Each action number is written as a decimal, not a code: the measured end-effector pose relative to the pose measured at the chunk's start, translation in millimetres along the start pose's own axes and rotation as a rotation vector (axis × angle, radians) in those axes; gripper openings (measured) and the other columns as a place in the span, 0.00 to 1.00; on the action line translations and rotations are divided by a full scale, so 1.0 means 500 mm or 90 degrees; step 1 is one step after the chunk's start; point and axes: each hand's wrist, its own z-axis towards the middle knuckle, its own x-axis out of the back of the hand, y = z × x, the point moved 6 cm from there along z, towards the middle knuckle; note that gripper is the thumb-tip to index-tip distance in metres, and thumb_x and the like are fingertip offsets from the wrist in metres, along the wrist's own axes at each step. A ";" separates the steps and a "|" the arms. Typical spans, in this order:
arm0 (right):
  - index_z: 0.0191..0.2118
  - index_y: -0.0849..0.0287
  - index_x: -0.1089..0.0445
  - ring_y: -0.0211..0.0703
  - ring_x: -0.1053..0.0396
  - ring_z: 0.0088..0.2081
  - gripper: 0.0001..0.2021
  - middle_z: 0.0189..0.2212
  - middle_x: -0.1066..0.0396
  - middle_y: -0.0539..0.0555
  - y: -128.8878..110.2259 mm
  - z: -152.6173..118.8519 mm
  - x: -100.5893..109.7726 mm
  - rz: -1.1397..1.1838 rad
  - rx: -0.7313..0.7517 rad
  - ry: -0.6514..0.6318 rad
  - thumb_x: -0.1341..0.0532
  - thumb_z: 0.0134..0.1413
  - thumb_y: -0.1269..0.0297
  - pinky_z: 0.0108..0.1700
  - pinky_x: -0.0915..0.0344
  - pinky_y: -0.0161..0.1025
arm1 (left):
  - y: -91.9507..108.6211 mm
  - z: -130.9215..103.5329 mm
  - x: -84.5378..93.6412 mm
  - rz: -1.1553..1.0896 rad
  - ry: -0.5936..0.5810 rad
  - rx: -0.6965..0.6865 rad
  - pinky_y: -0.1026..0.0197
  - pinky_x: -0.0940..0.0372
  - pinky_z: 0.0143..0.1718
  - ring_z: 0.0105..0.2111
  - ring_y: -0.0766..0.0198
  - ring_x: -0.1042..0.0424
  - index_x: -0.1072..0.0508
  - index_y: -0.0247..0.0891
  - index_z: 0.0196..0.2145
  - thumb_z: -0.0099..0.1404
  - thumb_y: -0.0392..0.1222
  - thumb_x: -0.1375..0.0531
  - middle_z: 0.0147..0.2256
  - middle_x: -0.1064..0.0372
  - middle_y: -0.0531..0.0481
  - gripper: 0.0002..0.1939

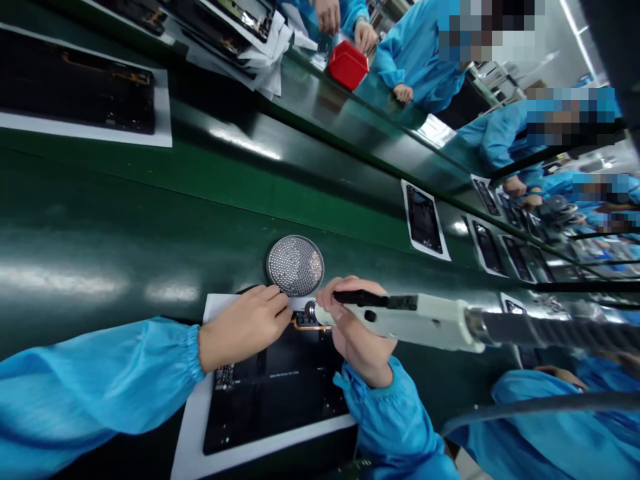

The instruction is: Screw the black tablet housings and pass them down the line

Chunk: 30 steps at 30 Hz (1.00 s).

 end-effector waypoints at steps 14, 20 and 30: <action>0.43 0.53 0.27 0.46 0.29 0.37 0.07 0.33 0.30 0.52 0.014 -0.013 -0.013 -0.004 -0.035 -0.039 0.35 0.57 0.64 0.37 0.30 0.47 | 0.030 -0.004 0.012 0.039 0.008 -0.059 0.55 0.44 0.32 0.34 0.56 0.34 0.24 0.30 0.32 0.69 0.31 0.43 0.34 0.30 0.41 0.09; 0.43 0.52 0.27 0.46 0.29 0.36 0.08 0.33 0.30 0.52 0.020 -0.016 -0.016 -0.003 -0.040 -0.039 0.35 0.57 0.65 0.38 0.30 0.48 | 0.039 -0.017 0.010 0.030 0.000 -0.018 0.52 0.42 0.36 0.39 0.52 0.32 0.21 0.31 0.33 0.72 0.36 0.44 0.41 0.27 0.38 0.13; 0.44 0.51 0.28 0.45 0.29 0.34 0.08 0.32 0.30 0.50 0.023 -0.018 -0.032 0.015 -0.019 -0.070 0.37 0.58 0.67 0.35 0.33 0.45 | 0.040 -0.018 0.009 0.027 0.011 -0.005 0.52 0.42 0.35 0.38 0.52 0.32 0.22 0.32 0.33 0.70 0.35 0.43 0.41 0.26 0.39 0.11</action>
